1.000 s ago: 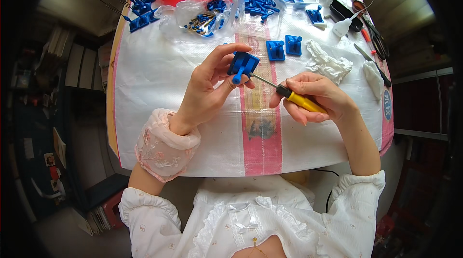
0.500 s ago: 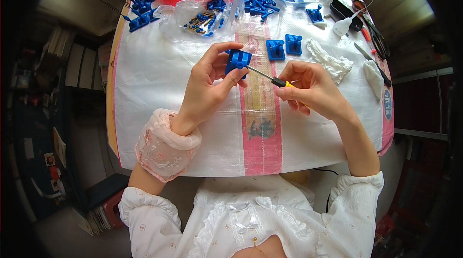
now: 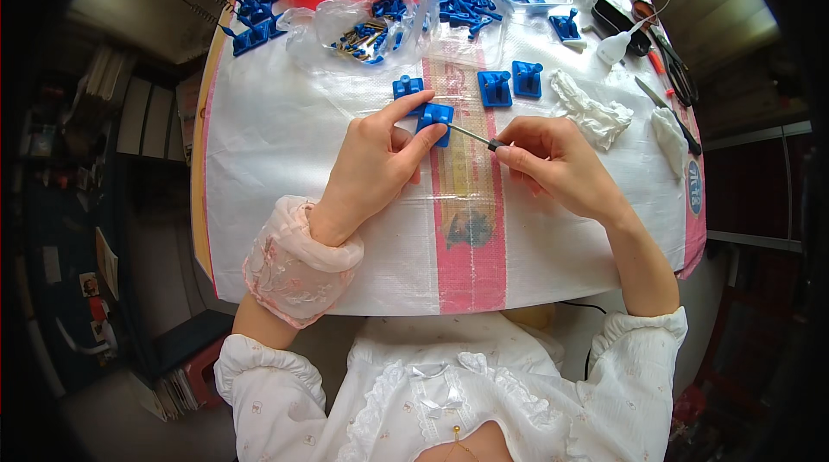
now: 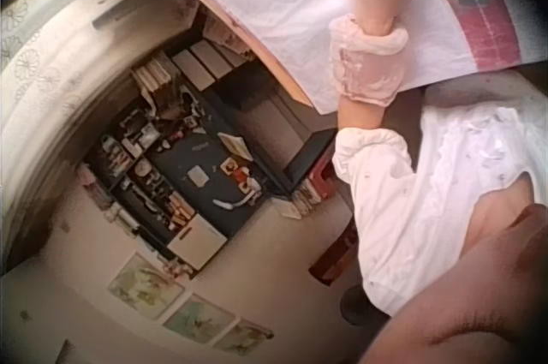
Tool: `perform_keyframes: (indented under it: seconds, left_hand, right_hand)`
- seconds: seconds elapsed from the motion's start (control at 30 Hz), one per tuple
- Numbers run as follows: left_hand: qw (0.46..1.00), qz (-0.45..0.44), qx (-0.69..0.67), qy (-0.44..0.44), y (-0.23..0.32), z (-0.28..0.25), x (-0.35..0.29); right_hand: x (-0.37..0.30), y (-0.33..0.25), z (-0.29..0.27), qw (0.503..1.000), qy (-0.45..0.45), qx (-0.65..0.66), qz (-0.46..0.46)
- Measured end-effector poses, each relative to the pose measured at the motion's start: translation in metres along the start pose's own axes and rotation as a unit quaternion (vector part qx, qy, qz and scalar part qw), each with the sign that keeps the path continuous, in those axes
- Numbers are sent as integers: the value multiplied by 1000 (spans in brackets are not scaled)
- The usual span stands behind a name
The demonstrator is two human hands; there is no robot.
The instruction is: The recorder is using a screwdriver to assemble blue plastic components on a workspace table.
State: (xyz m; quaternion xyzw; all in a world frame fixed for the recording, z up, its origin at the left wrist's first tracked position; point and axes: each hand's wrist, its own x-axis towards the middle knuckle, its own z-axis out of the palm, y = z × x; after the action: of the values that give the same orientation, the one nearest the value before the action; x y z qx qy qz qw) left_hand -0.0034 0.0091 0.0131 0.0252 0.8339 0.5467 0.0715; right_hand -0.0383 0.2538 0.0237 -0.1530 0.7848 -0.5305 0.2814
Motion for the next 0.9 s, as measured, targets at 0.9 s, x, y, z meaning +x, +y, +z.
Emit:
perform_keyframes:
  seconds: [0.9]
  left_hand:
    - [991, 94, 46, 84, -16, 5, 7]
  right_hand:
    - [8, 3, 0, 935, 266, -108, -210]
